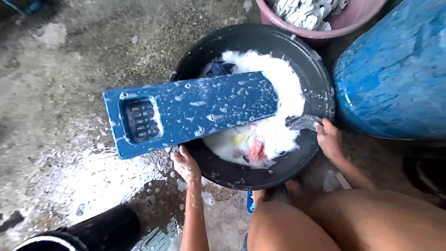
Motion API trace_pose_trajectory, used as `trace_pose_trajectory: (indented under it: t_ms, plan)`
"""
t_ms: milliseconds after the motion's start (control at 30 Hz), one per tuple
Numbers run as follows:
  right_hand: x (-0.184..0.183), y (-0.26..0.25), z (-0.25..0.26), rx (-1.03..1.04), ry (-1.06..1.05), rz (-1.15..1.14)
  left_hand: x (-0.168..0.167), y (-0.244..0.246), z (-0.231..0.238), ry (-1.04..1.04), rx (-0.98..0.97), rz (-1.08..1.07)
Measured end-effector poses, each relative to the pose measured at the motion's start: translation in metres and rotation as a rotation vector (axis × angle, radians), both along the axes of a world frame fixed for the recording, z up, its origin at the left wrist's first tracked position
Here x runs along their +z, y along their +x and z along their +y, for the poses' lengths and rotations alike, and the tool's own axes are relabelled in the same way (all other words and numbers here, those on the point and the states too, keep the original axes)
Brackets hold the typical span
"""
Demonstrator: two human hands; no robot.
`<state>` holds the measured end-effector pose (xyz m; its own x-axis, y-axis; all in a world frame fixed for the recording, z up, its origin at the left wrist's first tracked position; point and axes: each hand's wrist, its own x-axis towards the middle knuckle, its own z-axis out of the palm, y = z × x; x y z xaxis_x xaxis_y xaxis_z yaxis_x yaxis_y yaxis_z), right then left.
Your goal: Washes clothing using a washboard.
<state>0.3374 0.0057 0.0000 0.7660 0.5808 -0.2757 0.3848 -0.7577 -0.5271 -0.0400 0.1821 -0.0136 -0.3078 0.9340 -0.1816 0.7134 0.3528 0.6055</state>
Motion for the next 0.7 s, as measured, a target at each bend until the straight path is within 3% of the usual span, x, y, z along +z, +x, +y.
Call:
trace_pose_trajectory:
  t_ms: [167,267,367,500,600,700]
  plan:
    - [-0.002,0.081,0.058,0.213,-0.049,-0.153,0.003,0.030,-0.104,-0.021,0.113,-0.263]
    - [0.001,0.102,0.102,0.230,-0.080,-0.157,0.016,0.034,-0.152,-0.199,0.153,-0.690]
    - [0.002,0.104,0.121,0.199,-0.086,-0.152,0.025,0.014,-0.166,-0.324,0.225,-1.013]
    - [0.003,0.078,0.082,0.147,-0.020,-0.146,0.025,-0.025,-0.163,-0.341,0.267,-1.196]
    - [0.004,0.040,0.039,0.069,-0.064,-0.140,0.024,-0.025,-0.159,-0.273,0.240,-1.204]
    - [0.001,0.030,0.028,0.030,-0.086,-0.138,0.028,-0.021,-0.150,-0.242,0.280,-1.309]
